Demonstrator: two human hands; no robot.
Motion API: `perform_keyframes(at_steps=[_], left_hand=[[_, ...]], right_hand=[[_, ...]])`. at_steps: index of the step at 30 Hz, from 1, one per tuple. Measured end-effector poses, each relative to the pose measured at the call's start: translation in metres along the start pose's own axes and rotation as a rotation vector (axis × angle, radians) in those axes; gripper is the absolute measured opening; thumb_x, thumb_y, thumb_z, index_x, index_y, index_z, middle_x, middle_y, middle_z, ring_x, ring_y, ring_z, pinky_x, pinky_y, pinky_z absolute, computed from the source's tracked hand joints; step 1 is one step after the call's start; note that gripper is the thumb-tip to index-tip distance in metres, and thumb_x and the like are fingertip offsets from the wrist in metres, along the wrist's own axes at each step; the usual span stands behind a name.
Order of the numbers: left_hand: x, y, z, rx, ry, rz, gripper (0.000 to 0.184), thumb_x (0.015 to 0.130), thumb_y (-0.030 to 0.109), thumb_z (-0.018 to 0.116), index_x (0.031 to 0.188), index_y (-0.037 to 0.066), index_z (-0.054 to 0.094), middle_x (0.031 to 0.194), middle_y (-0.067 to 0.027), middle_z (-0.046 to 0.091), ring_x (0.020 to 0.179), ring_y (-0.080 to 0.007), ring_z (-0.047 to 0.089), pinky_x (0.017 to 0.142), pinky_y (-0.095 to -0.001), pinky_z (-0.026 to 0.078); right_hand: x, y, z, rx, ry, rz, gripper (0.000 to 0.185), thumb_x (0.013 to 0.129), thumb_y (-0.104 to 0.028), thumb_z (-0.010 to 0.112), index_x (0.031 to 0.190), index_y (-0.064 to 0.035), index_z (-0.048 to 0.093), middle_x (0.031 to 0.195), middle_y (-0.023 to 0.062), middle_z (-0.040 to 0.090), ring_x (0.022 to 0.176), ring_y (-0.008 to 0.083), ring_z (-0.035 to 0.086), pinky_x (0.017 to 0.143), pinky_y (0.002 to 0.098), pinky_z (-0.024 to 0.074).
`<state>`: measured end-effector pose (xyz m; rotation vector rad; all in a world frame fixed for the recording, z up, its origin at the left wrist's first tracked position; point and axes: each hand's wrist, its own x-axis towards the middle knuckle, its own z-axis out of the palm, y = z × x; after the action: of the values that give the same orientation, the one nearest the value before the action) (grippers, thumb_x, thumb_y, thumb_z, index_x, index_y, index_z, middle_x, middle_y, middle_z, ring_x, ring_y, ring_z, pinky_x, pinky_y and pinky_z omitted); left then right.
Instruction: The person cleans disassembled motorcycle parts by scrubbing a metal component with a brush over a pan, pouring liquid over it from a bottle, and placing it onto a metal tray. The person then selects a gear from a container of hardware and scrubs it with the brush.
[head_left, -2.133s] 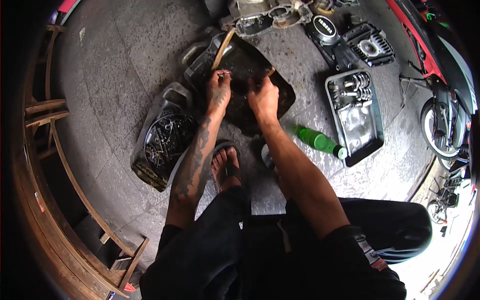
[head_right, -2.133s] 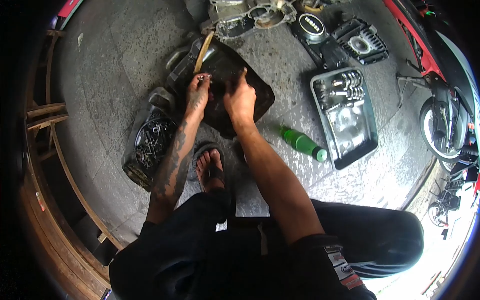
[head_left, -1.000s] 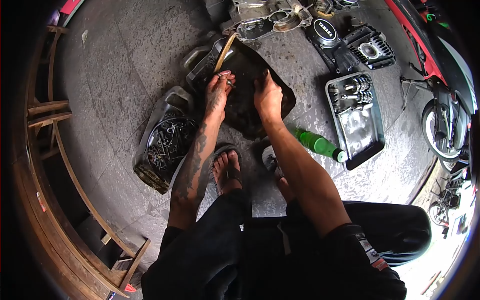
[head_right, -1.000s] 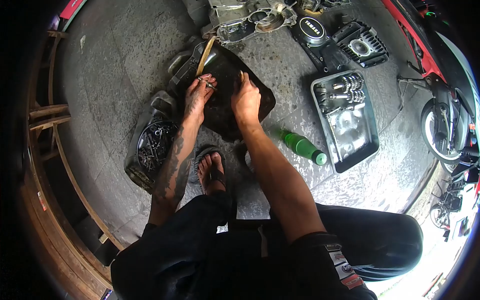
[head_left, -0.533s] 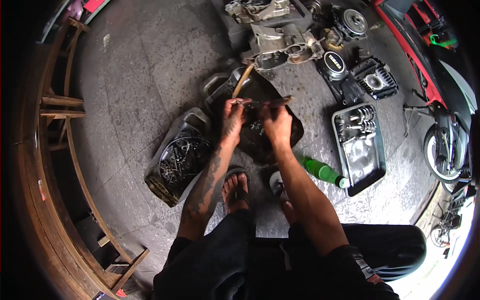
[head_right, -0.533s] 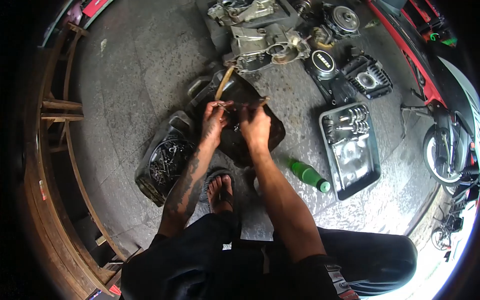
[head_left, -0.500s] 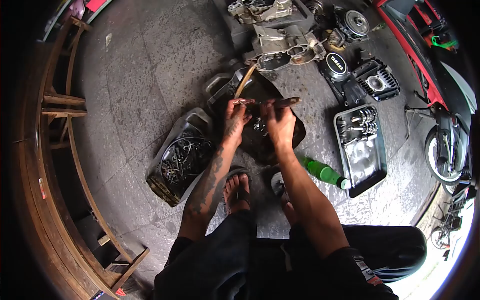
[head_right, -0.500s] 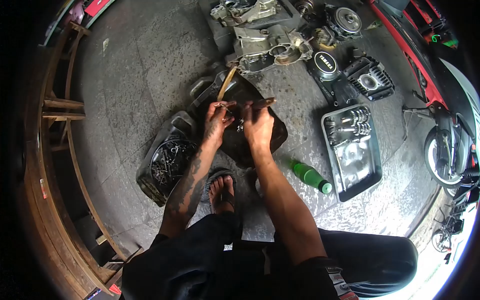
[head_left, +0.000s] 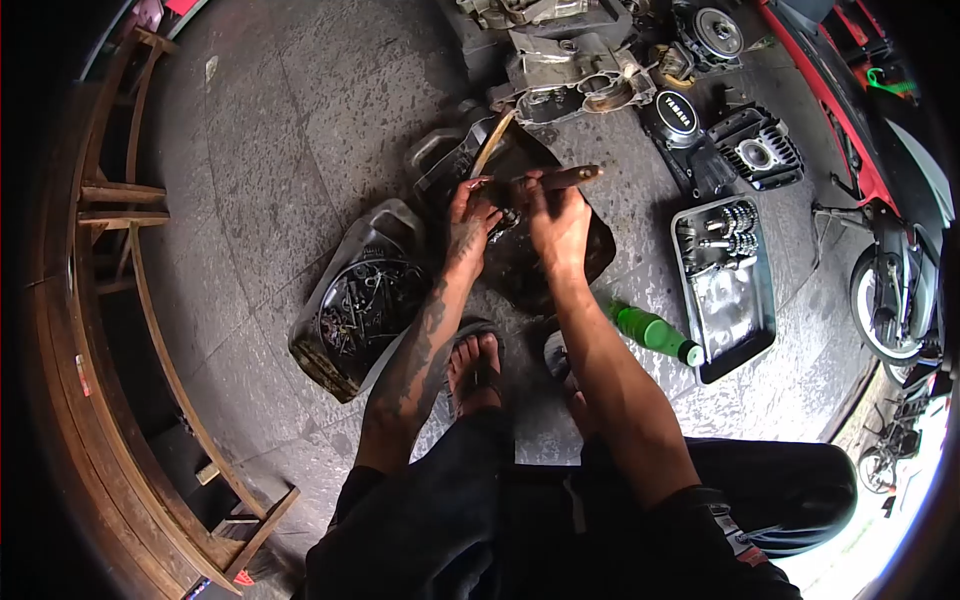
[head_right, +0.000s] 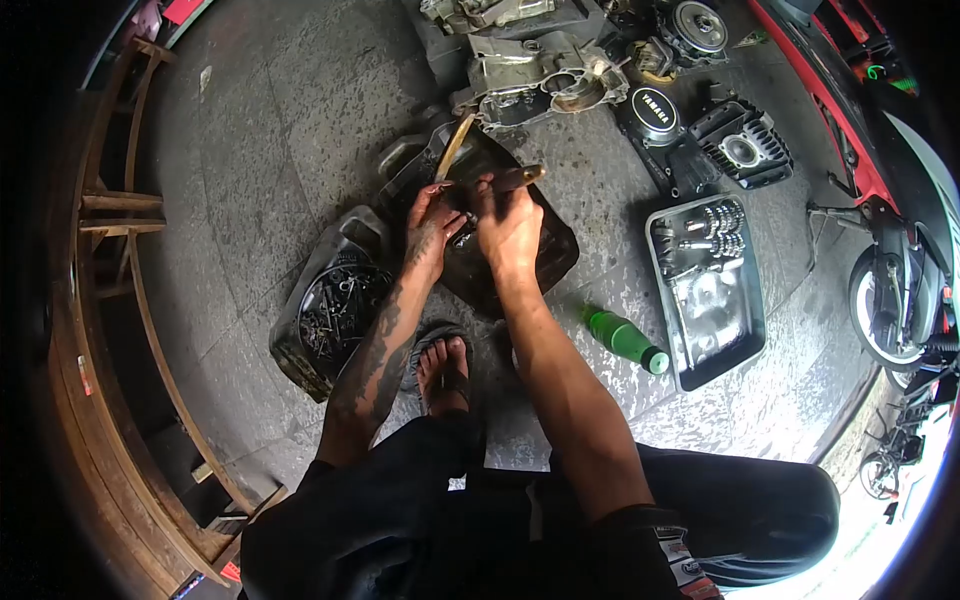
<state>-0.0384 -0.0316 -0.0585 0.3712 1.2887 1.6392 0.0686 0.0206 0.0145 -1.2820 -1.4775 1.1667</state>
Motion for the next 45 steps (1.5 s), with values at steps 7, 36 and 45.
perform_keyframes(at_steps=[7, 36, 45], left_hand=[[0.009, -0.012, 0.001, 0.266, 0.023, 0.188, 0.019, 0.086, 0.0, 0.054, 0.104, 0.004, 0.054, 0.094, -0.0025, 0.06, 0.088, -0.008, 0.056, 0.077, -0.0235, 0.044], [0.006, -0.004, 0.003, -0.017, 0.117, 0.016, 0.006, 0.099, 0.019, 0.043, 0.103, 0.015, 0.044, 0.102, 0.0, 0.059, 0.092, -0.0117, 0.054, 0.079, -0.031, 0.046], [0.017, -0.023, -0.007, 0.014, 0.093, 0.167, 0.006, 0.097, 0.016, 0.048, 0.102, 0.012, 0.047, 0.104, -0.0046, 0.064, 0.087, -0.0107, 0.058, 0.073, -0.025, 0.048]], right_hand=[[0.005, -0.001, -0.006, -0.189, -0.034, -0.078, 0.015, 0.085, -0.012, 0.061, 0.094, -0.0003, 0.062, 0.083, 0.0217, 0.066, 0.082, 0.0379, 0.065, 0.071, 0.0396, 0.0505], [-0.017, 0.059, -0.01, -0.182, 0.06, 0.022, 0.016, 0.086, -0.011, 0.061, 0.096, 0.0009, 0.062, 0.085, 0.0202, 0.067, 0.083, 0.0341, 0.067, 0.071, 0.037, 0.0511], [-0.02, 0.041, 0.005, -0.21, -0.055, 0.11, 0.013, 0.086, -0.01, 0.059, 0.093, 0.0018, 0.061, 0.084, 0.0198, 0.068, 0.082, 0.0334, 0.067, 0.072, 0.0364, 0.0523]])
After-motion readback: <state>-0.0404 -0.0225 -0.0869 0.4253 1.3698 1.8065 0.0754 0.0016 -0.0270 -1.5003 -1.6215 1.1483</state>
